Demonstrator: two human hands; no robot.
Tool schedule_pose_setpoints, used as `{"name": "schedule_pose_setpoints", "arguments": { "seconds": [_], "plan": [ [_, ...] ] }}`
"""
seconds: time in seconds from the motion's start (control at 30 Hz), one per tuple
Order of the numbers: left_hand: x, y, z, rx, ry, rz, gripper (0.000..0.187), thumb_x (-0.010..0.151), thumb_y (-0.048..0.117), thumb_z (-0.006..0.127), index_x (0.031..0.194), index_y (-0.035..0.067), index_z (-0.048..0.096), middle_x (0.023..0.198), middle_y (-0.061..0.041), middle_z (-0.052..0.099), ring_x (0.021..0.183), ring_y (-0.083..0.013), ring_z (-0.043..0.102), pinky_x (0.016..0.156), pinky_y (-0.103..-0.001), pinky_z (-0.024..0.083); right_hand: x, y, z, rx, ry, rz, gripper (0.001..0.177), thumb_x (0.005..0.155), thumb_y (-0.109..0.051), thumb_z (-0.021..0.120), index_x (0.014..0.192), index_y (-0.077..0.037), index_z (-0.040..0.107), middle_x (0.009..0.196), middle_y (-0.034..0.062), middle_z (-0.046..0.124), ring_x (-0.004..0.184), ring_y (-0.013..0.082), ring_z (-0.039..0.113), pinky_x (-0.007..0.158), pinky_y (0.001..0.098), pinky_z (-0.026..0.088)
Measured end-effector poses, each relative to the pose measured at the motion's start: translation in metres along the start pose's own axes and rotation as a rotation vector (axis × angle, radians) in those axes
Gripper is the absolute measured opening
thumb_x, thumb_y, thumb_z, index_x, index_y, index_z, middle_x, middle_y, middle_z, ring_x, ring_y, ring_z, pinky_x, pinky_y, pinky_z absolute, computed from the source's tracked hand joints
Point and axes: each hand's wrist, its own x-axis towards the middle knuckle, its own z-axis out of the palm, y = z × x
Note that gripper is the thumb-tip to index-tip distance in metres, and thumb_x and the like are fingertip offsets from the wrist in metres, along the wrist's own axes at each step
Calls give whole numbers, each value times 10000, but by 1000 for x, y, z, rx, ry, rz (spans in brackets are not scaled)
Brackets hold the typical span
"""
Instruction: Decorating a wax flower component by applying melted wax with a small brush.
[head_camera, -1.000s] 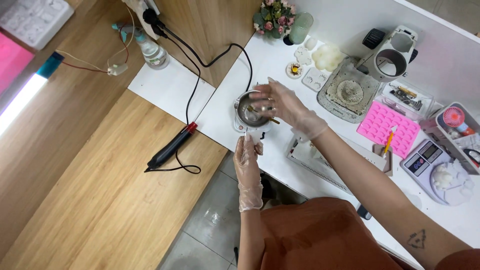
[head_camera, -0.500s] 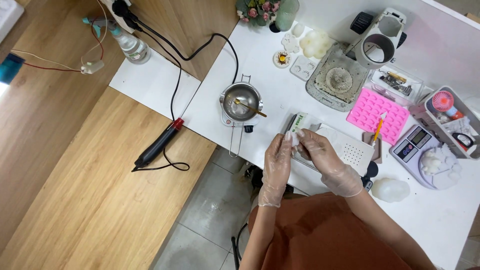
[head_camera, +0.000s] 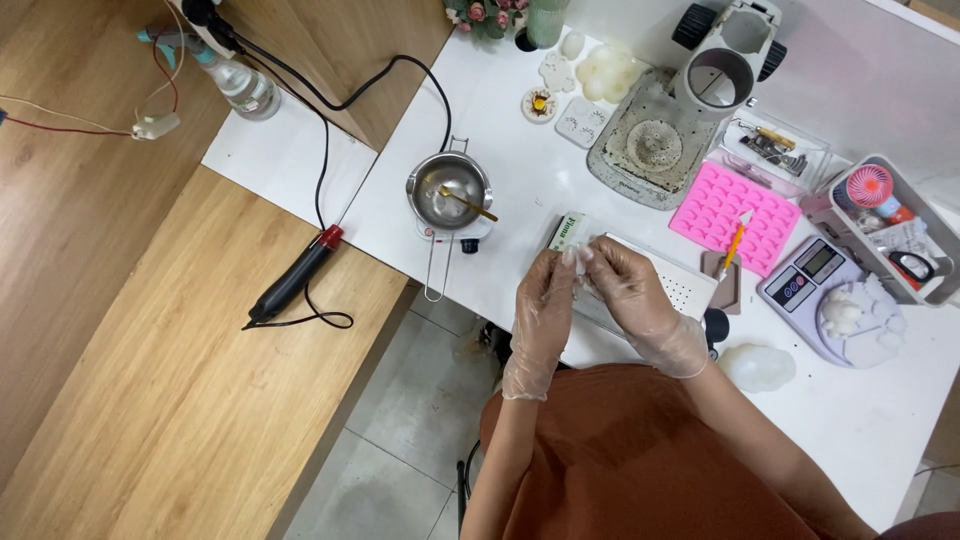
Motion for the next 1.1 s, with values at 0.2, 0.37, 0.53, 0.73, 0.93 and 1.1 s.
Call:
{"name": "schedule_pose_setpoints", "arguments": {
  "seconds": [0.2, 0.37, 0.53, 0.73, 0.93, 1.1],
  "plan": [
    [-1, 6, 4, -32, 1, 7, 432, 1107, 383, 447, 1024, 18, 663, 764, 16, 520, 731, -87, 454, 678, -241, 410, -5, -33, 4, 108, -27, 149, 355, 1053, -350, 492, 892, -86, 666, 734, -10, 615, 619, 64, 420, 582, 208, 370],
    [-5, 10, 7, 2, -4, 66, 431, 1124, 352, 454, 928, -5, 596, 768, -9, 510, 736, -109, 443, 685, -263, 410, -9, -31, 6, 139, 26, 148, 371, 1076, -380, 523, 880, -90, 644, 748, -22, 585, 678, 62, 460, 645, 216, 391],
    [-6, 14, 9, 15, 25, 27, 414, 1107, 356, 450, 919, 13, 587, 754, -7, 493, 725, -109, 438, 673, -259, 408, -15, -55, 18, 134, 58, 187, 339, 1055, -380, 519, 904, -112, 661, 753, -23, 584, 681, 71, 471, 652, 223, 393],
    [-7, 14, 12, -111, 1, 6, 369, 1103, 341, 465, 969, 23, 597, 798, 0, 499, 764, -106, 440, 710, -249, 409, -15, -49, 15, 193, 64, 198, 345, 1084, -366, 537, 872, -105, 614, 756, -31, 530, 710, 74, 500, 704, 234, 459],
    [-6, 13, 12, -191, -2, -21, 360, 1102, 341, 472, 1008, 22, 612, 805, 7, 501, 770, -100, 443, 710, -244, 409, -12, -51, 16, 131, 59, 168, 333, 1060, -355, 536, 874, -98, 635, 735, -24, 565, 672, 68, 443, 647, 224, 394],
    [-3, 10, 11, -268, 16, -62, 403, 1096, 377, 474, 1002, 21, 638, 774, 9, 500, 744, -92, 452, 683, -243, 422, -12, -56, 17, 79, 49, 210, 347, 1051, -372, 518, 873, -104, 647, 724, -19, 579, 650, 72, 439, 629, 222, 393]
  ]
}}
